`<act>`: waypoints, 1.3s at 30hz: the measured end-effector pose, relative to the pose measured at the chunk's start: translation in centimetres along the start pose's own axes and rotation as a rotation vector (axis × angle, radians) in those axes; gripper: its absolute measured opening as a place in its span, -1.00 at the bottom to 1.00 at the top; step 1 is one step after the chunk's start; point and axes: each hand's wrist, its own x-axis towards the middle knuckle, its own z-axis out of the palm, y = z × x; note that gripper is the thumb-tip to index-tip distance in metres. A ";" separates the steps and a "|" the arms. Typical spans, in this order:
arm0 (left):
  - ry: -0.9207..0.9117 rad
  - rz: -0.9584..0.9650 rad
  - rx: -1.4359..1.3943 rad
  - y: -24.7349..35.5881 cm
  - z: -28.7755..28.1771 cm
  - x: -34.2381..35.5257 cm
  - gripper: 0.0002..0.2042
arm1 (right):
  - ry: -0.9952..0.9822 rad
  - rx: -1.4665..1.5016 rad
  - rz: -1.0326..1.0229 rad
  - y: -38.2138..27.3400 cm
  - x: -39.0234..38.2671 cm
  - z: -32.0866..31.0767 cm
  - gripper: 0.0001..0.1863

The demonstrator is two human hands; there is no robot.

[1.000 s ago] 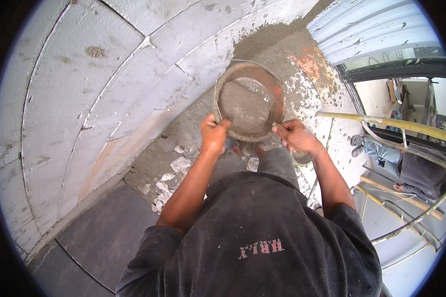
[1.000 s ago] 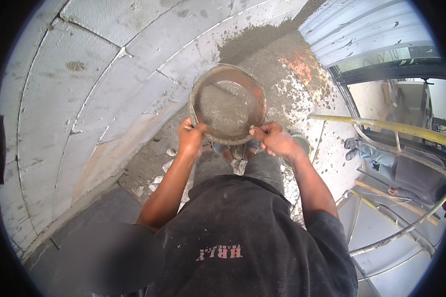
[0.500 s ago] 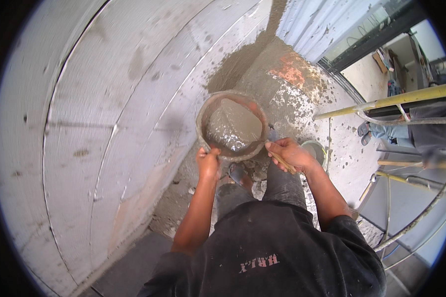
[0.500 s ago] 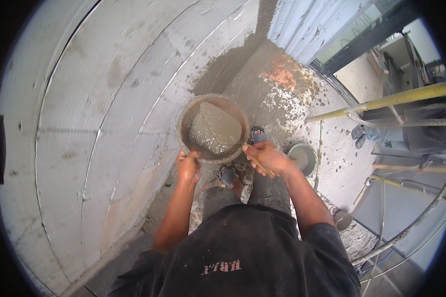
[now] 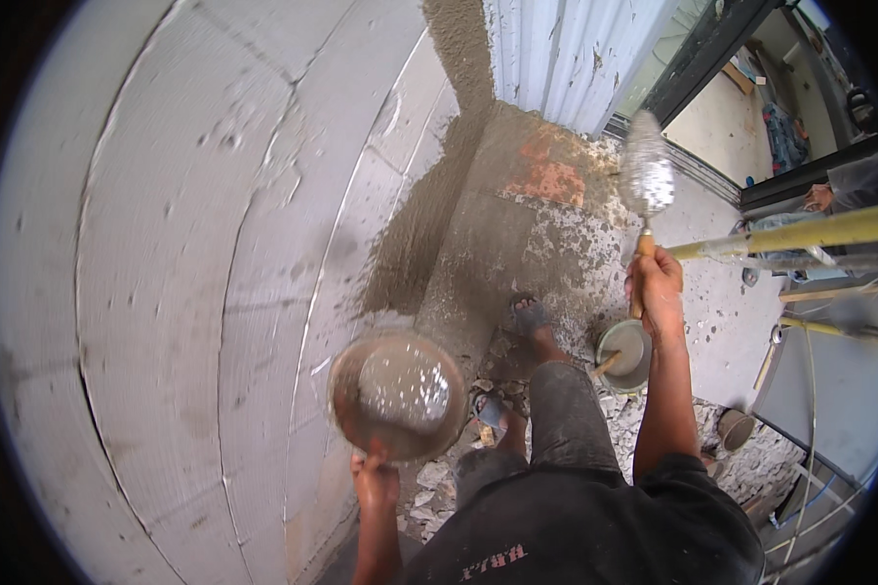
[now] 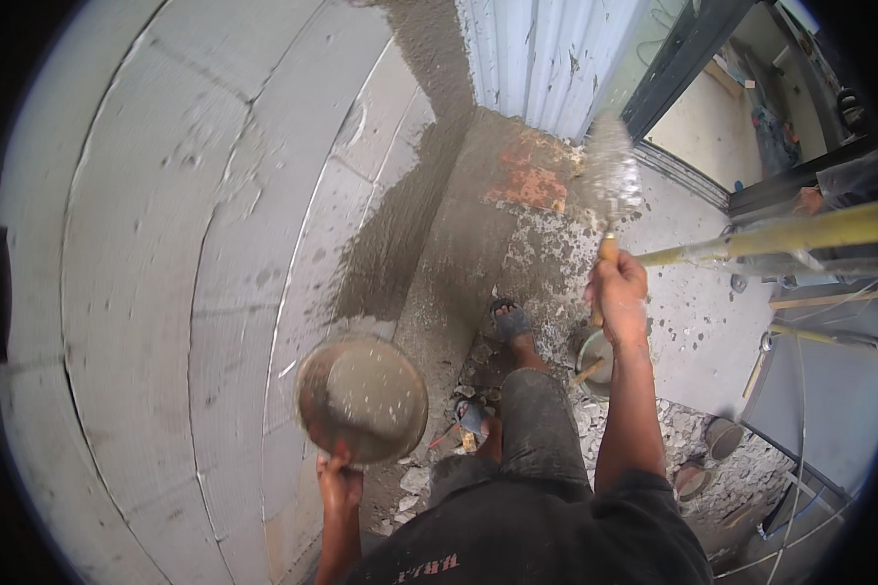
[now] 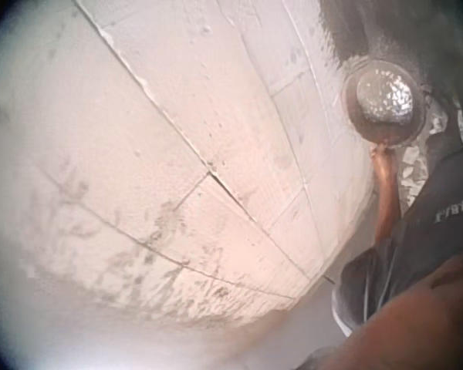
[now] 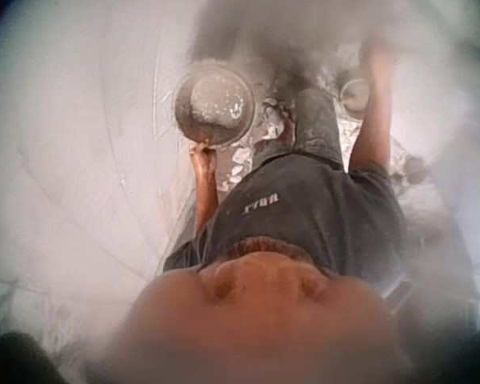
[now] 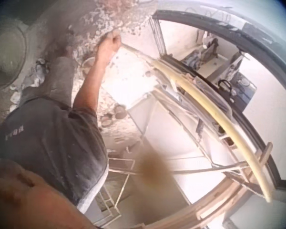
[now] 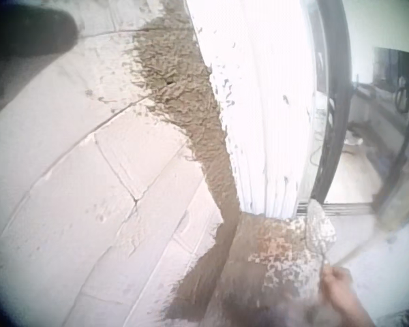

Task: The person applies wet plaster to a concrete block wall using a trowel, scooping the mixture from a small bucket and spreading it across the wall surface.

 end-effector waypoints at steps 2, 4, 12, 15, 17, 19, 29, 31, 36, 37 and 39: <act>0.057 0.003 0.023 0.5 0.1 -1.2 -0.47 | 0.115 -0.030 -0.102 1.4 4.5 0.9 -0.89; 0.105 0.023 0.001 1.2 1.6 -2.8 -0.41 | 0.277 -0.078 -0.062 2.5 8.5 3.7 -0.90; 0.184 0.074 -0.021 0.0 8.8 -3.3 -0.36 | 0.088 -0.095 -0.371 6.4 21.5 34.3 -0.66; 0.276 0.094 -0.068 -0.5 10.8 -3.8 -0.49 | -0.357 0.243 -0.400 -7.1 11.2 33.7 -0.69; 0.229 0.058 -0.112 -0.4 11.7 -3.6 -0.48 | -0.436 0.312 -0.401 -10.3 7.8 29.9 -0.71; 0.183 0.068 -0.140 -0.9 12.4 -2.6 -0.50 | -0.619 0.037 -0.456 -12.1 7.2 24.8 -0.72; -0.012 0.094 -0.082 -2.1 18.4 5.4 -0.75 | -0.944 -1.129 -0.677 -8.8 0.4 11.8 -0.71; -0.015 0.096 -0.031 -1.7 20.5 6.4 -0.75 | -0.883 -1.123 -0.641 -6.3 -0.1 12.0 -0.71; -0.137 0.155 0.069 -0.5 24.4 8.3 -0.83 | -0.917 -0.954 -0.131 -6.0 1.9 11.8 -0.64; -0.144 0.159 0.074 -0.5 24.7 8.7 -0.83 | -0.953 -0.917 0.189 -8.0 2.0 11.8 -0.63; -0.163 0.139 0.078 -0.6 26.1 9.5 -0.82 | -0.957 -0.849 0.501 -8.7 2.7 10.6 -0.62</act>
